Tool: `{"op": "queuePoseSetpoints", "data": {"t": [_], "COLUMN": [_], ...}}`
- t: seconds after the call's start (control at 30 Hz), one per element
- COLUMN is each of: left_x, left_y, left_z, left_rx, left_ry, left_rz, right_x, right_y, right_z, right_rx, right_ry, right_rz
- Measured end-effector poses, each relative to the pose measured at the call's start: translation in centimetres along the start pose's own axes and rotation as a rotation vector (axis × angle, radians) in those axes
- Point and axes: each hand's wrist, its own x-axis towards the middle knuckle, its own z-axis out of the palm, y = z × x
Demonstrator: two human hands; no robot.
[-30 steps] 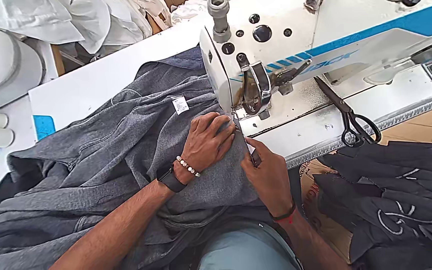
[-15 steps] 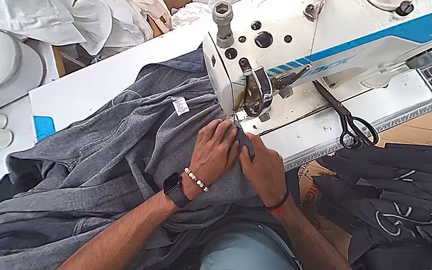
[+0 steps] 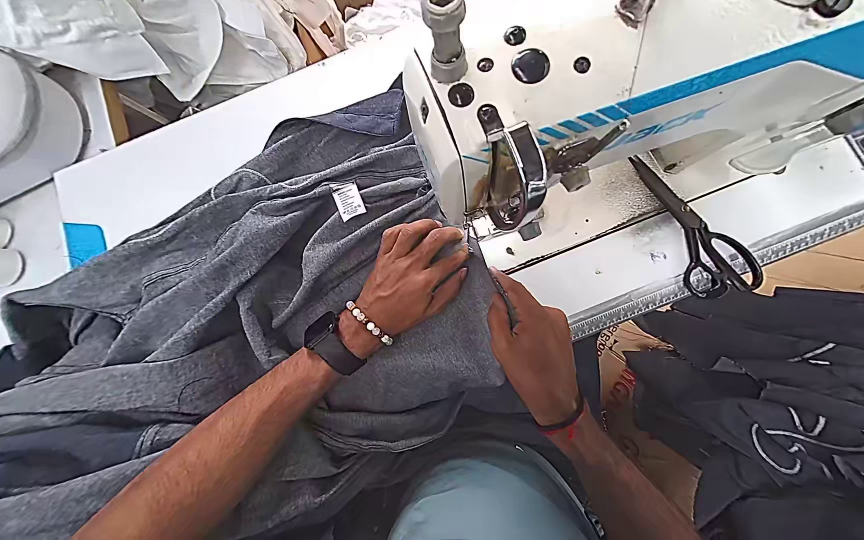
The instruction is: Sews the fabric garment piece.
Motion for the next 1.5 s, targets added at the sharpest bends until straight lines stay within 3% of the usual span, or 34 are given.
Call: {"op": "queuePoseSetpoints", "data": {"t": [0.33,0.47,0.53,0.77,1.2,1.37,1.5], "left_x": [1.3,0.5,-0.7,-1.2,0.6,-1.1,-1.4], "left_y": [-2.3,3.9,5.5,2.7,-0.7,4.4,3.8], "left_z": [-1.5,-1.0,-0.1,-0.1,-1.0,0.3,0.6], "left_rx": [0.016,0.022,0.019,0.059,0.041,0.048,0.039], "left_ry": [-0.016,-0.097,-0.099,-0.072,-0.006,-0.087,-0.057], "left_rz": [0.195,-0.18,-0.287,-0.107,0.11,-0.188,-0.173], "right_x": [1.8,1.9,1.6,-0.4,2.3,0.0,-2.0], "right_y": [-0.1,-0.2,-0.1,0.0,-0.6,-0.7,-0.8], "right_z": [1.4,1.2,0.1,-0.9,1.4,-0.4,-2.3], "right_rx": [-0.049,-0.058,-0.015,0.03,-0.131,-0.095,-0.031], "right_ry": [-0.014,-0.063,-0.132,-0.074,-0.067,-0.122,-0.096], "right_rz": [0.011,0.028,0.041,0.012,-0.031,-0.031,-0.05]}}
